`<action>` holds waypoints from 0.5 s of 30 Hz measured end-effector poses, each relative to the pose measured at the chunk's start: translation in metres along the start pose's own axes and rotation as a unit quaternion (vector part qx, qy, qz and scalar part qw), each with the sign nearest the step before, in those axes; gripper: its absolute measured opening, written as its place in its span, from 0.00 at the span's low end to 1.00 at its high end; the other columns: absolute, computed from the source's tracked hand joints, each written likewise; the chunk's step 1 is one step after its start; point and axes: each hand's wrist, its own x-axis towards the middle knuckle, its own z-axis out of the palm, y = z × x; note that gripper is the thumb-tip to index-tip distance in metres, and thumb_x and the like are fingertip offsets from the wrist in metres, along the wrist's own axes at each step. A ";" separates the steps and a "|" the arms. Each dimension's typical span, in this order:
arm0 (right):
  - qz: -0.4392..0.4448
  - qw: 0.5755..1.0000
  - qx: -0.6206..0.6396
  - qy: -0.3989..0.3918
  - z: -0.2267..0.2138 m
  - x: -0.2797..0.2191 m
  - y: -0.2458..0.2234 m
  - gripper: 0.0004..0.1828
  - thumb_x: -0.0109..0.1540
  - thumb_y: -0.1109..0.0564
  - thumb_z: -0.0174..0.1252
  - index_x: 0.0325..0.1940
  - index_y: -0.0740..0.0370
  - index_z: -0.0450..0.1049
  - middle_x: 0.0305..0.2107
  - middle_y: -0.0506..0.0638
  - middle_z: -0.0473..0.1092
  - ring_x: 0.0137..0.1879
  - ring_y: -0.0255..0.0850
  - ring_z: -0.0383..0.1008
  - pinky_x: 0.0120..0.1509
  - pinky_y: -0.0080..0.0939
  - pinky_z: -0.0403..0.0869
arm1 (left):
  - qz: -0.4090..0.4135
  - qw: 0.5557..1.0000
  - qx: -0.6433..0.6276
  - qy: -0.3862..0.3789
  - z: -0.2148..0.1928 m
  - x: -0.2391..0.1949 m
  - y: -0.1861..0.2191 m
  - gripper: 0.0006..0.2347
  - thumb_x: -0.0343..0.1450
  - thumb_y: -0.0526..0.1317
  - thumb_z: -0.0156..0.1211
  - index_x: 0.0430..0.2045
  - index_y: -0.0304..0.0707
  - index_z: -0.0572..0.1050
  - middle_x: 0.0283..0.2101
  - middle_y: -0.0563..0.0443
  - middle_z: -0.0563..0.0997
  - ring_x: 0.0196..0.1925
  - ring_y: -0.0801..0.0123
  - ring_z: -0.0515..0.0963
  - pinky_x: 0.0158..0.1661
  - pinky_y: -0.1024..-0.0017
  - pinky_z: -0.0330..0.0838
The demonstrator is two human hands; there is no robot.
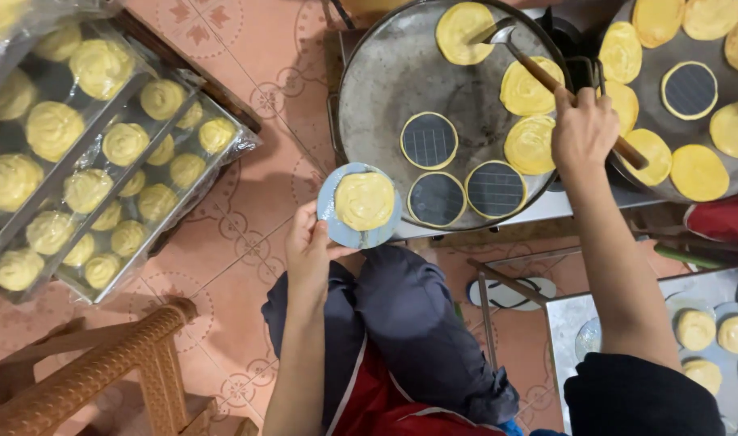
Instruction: Flattening and cooking roti dough on a large griddle.
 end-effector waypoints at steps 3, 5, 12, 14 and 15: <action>0.007 1.000 -0.008 -0.016 -0.012 -0.013 0.008 0.15 0.66 0.62 0.56 0.56 0.52 0.79 0.37 0.51 0.71 0.43 0.49 0.72 0.41 0.47 0.70 | 0.006 1.000 0.008 -0.002 -0.003 0.000 0.002 0.13 0.79 0.30 0.39 0.56 0.28 0.68 0.53 0.40 0.79 0.46 0.62 0.85 0.37 0.66 0.87; 0.007 1.000 -0.016 -0.017 -0.017 -0.017 0.006 0.17 0.66 0.61 0.57 0.57 0.52 0.79 0.37 0.51 0.71 0.43 0.50 0.71 0.42 0.47 0.70 | 0.005 1.000 0.007 0.001 -0.003 -0.001 0.003 0.13 0.79 0.30 0.39 0.56 0.28 0.68 0.53 0.39 0.79 0.45 0.62 0.85 0.37 0.66 0.86; 0.020 0.998 -0.041 -0.050 -0.008 -0.015 -0.017 0.13 0.68 0.59 0.57 0.57 0.53 0.77 0.38 0.53 0.70 0.44 0.50 0.72 0.41 0.47 0.71 | 0.011 1.000 0.002 -0.004 0.001 -0.003 0.002 0.13 0.79 0.30 0.38 0.56 0.28 0.66 0.55 0.38 0.78 0.47 0.61 0.85 0.37 0.66 0.87; 0.019 0.998 -0.034 -0.049 -0.003 -0.015 -0.016 0.13 0.69 0.59 0.57 0.58 0.53 0.77 0.39 0.52 0.70 0.44 0.50 0.72 0.41 0.48 0.71 | 0.012 1.000 -0.002 -0.008 0.001 -0.001 0.001 0.13 0.79 0.30 0.38 0.56 0.28 0.66 0.56 0.38 0.77 0.48 0.60 0.84 0.38 0.65 0.87; 0.030 0.998 -0.034 -0.052 -0.001 -0.015 -0.014 0.14 0.68 0.59 0.56 0.58 0.53 0.77 0.39 0.53 0.71 0.44 0.51 0.73 0.40 0.48 0.71 | 0.009 1.000 -0.004 -0.005 0.000 0.000 0.001 0.13 0.78 0.30 0.38 0.56 0.28 0.66 0.56 0.39 0.77 0.48 0.60 0.84 0.38 0.64 0.87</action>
